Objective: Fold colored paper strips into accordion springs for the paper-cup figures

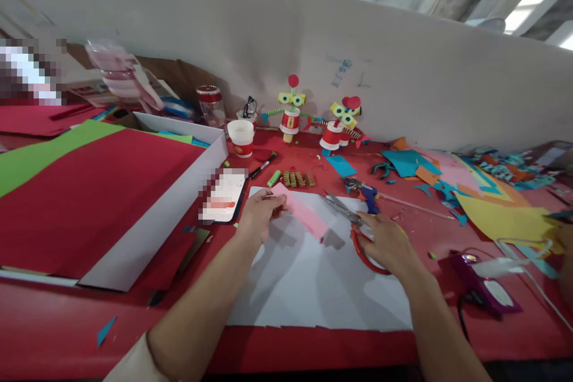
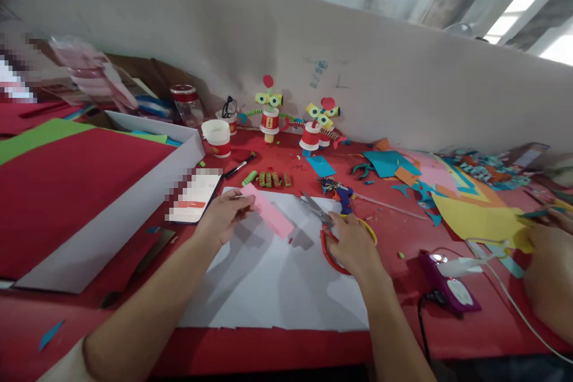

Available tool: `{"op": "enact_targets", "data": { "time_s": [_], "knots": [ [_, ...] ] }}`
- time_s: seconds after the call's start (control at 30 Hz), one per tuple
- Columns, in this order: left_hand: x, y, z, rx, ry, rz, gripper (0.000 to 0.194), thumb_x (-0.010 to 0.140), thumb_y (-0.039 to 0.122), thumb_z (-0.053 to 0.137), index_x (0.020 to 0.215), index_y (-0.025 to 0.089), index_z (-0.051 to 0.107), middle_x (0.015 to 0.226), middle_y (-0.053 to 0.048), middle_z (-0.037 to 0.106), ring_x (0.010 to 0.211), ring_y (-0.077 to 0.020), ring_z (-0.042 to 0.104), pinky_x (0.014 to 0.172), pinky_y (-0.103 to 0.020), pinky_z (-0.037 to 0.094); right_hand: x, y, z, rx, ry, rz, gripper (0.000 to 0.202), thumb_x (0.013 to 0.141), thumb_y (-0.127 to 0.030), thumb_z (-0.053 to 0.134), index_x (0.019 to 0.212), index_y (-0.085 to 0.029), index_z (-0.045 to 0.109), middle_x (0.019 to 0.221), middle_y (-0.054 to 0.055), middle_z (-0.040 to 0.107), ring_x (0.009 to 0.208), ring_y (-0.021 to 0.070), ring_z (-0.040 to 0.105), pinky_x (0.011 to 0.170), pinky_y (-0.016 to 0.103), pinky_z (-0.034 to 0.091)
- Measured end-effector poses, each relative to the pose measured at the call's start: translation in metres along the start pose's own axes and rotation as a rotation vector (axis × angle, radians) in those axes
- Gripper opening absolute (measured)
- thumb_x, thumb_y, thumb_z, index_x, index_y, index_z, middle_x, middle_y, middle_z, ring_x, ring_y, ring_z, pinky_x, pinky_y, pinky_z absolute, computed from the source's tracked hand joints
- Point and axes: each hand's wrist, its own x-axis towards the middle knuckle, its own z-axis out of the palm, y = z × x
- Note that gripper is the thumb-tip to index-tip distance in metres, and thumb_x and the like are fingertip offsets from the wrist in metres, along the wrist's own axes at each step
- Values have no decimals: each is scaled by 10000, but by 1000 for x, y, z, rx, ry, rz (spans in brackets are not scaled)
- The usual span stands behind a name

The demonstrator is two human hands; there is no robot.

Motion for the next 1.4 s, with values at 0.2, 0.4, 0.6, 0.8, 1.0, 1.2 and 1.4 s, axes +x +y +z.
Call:
{"op": "enact_targets", "data": {
  "time_s": [0.2,0.4,0.6,0.8,1.0,1.2,1.4],
  "knots": [
    [-3,-3,4,-97,5,-11,312,649,19,691,817,186,489,513,49,570,560,-140,664,550,-197,499,10,-36,-9,374,194,-199,410,866,-315,520,1256,-190,546,1206,148,604,1113,270,551,892,406,436],
    [-1,2,-4,133,-38,32,164,666,141,709,665,169,547,518,18,610,511,-114,629,542,-198,489,38,-71,12,705,-2,-140,104,778,-257,611,830,-207,686,717,10,701,656,159,627,626,270,441],
    [11,5,-18,513,20,74,215,657,220,722,529,179,553,524,-48,643,484,-154,613,489,-237,443,41,-53,21,648,198,-119,145,802,-248,584,754,-219,717,757,25,723,718,183,642,672,287,437],
    [4,12,-20,883,293,333,153,684,299,715,778,213,632,575,-33,605,653,-245,627,593,-297,418,32,-53,16,733,505,-203,132,827,-240,602,824,-216,732,843,49,696,802,179,634,733,298,480],
    [-29,21,-17,1167,235,821,177,858,253,484,907,218,650,908,-62,654,795,-205,582,710,-303,415,3,-65,30,482,285,-635,226,882,-156,502,880,-226,717,876,58,680,835,181,601,724,298,457],
    [-48,-21,-21,1648,-426,891,141,826,179,522,810,184,662,787,-68,653,765,-226,579,688,-352,424,-2,-69,34,284,86,-761,271,889,-110,436,856,-191,692,829,74,653,817,192,549,695,300,424],
    [-47,-33,-23,1779,-516,1066,205,762,44,476,824,151,639,763,-72,638,706,-219,571,632,-353,431,4,-70,28,365,3,-730,209,852,-96,497,798,-191,676,784,67,642,798,200,529,742,336,409]
  ]
}}
